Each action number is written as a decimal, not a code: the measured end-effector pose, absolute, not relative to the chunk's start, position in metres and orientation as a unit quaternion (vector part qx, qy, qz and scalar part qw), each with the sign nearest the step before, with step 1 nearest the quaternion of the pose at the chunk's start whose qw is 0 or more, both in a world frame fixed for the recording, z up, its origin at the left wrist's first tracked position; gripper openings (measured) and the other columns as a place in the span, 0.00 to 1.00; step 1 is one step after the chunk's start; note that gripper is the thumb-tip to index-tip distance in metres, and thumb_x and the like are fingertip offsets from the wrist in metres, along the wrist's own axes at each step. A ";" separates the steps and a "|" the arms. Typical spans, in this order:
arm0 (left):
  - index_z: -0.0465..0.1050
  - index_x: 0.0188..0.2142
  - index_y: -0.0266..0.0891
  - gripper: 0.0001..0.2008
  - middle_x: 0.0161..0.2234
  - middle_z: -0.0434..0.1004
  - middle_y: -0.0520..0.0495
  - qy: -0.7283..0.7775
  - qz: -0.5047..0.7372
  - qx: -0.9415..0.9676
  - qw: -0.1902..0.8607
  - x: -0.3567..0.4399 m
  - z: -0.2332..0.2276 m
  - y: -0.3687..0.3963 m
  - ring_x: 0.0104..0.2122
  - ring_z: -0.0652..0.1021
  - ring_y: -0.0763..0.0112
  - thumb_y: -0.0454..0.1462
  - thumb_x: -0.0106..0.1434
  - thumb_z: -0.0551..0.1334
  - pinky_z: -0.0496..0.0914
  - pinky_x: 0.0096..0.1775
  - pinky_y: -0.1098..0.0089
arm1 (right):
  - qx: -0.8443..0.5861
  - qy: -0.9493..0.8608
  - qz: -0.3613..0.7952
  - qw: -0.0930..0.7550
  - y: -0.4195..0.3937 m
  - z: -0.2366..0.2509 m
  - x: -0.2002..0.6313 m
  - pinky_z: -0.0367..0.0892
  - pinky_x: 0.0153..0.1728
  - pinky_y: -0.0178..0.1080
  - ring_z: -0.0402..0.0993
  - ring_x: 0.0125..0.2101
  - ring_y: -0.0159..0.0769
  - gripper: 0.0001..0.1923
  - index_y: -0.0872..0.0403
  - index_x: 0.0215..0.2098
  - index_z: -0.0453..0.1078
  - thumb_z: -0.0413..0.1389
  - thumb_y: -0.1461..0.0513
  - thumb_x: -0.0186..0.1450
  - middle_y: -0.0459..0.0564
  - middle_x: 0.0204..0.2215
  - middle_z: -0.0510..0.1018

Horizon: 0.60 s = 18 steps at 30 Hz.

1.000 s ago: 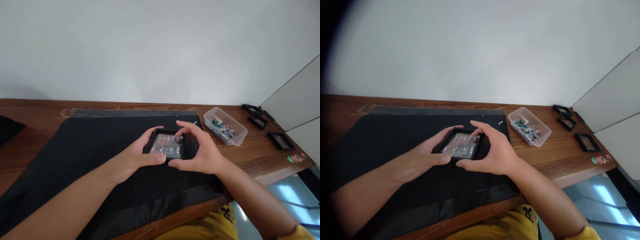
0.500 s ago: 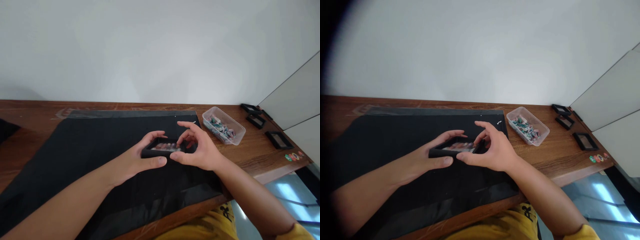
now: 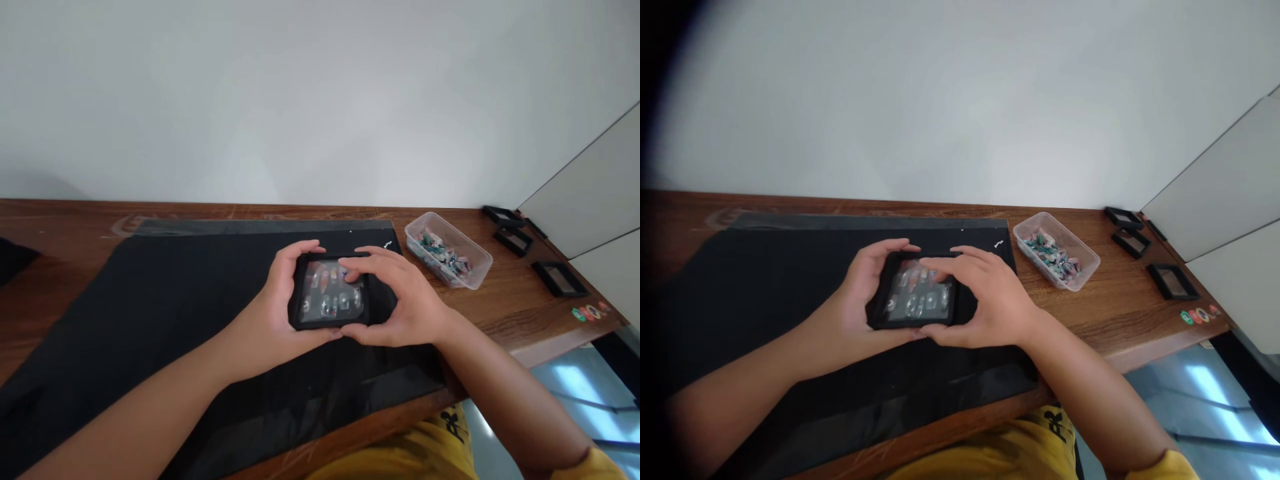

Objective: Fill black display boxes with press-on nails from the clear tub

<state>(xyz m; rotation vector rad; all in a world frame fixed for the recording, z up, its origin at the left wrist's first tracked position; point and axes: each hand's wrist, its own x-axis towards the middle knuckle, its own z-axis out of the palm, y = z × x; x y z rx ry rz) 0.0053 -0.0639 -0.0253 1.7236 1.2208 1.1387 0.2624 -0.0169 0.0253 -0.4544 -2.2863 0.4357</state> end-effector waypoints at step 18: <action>0.57 0.77 0.57 0.50 0.72 0.72 0.42 0.435 0.431 0.771 0.176 0.010 -0.024 -0.068 0.68 0.79 0.46 0.43 0.61 0.78 0.79 0.66 0.45 | -0.204 -0.900 0.150 0.355 -0.022 0.025 0.258 0.78 0.62 0.55 0.82 0.58 0.50 0.34 0.47 0.74 0.67 0.69 0.57 0.73 0.57 0.60 0.85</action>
